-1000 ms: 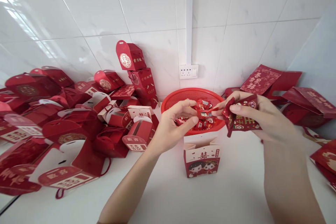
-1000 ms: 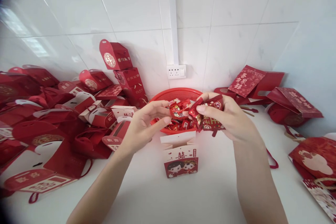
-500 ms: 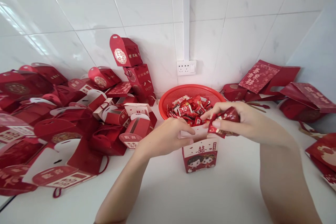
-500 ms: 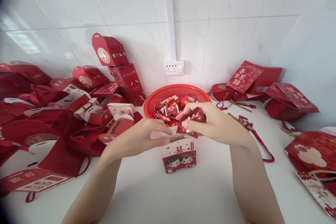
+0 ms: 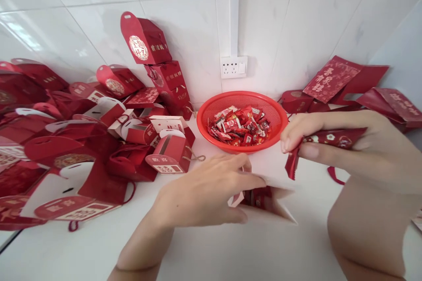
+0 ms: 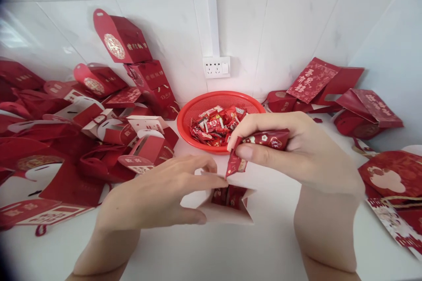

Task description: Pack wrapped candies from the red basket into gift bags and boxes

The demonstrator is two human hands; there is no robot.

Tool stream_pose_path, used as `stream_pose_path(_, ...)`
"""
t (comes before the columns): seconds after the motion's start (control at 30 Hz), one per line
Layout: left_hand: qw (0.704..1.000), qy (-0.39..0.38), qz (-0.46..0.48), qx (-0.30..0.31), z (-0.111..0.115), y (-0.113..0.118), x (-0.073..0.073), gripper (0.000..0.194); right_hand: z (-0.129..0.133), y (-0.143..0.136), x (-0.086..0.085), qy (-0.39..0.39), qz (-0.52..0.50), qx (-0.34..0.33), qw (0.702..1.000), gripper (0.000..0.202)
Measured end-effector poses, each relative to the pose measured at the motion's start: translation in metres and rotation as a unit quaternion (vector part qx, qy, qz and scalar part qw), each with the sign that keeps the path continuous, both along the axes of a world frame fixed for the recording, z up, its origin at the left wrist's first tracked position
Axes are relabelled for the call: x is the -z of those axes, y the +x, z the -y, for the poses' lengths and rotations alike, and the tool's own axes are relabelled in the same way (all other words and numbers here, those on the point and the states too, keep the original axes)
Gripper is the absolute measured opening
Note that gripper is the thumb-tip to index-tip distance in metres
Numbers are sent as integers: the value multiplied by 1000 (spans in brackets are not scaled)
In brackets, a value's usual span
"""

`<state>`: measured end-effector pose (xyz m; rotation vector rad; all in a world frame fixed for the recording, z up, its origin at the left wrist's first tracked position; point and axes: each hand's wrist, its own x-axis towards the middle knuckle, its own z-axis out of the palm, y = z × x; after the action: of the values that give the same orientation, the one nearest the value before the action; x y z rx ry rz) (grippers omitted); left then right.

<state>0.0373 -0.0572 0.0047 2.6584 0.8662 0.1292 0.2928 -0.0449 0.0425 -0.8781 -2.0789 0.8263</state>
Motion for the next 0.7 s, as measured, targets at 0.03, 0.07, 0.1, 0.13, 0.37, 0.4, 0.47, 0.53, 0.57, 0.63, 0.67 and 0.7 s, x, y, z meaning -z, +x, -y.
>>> stream_pose_path(0.03,1000,0,-1,-4,0,0,1,50,1,0,0,3,5,0,1000,15)
stream_pose_path(0.07,1000,-1,1,-10,-2,-1,1,50,2,-1,0,4,11,2,1000,15)
stream_pose_path(0.1,1000,-4,7,-17,-4,-1,2,47,3,-2,0,6,17,7,1000,16)
stream_pose_path(0.13,1000,-10,12,-25,-7,-1,3,45,3,-3,0,11,25,15,1000,16)
stream_pose_path(0.37,993,-90,64,-51,-40,-3,5,43,-4,-22,14,55,75,28,995,12)
stream_pose_path(0.4,991,-100,74,-54,-44,-4,5,47,-6,-26,17,56,84,25,995,14)
stream_pose_path(0.47,988,-115,91,-53,-50,-6,6,52,-8,-33,22,55,101,19,993,17)
stream_pose_path(0.53,986,-124,97,-45,-53,-8,6,51,-10,-38,25,48,122,13,991,20)
stream_pose_path(0.57,986,-128,95,-40,-53,-8,6,48,-10,-39,26,43,135,8,990,21)
stream_pose_path(0.63,988,-127,83,-30,-52,-8,5,46,-11,-38,27,38,162,-9,986,21)
stream_pose_path(0.67,989,-124,77,-27,-51,-7,4,47,-11,-35,26,40,172,-17,984,20)
stream_pose_path(0.7,990,-119,72,-26,-49,-6,4,50,-11,-32,24,44,177,-21,983,19)
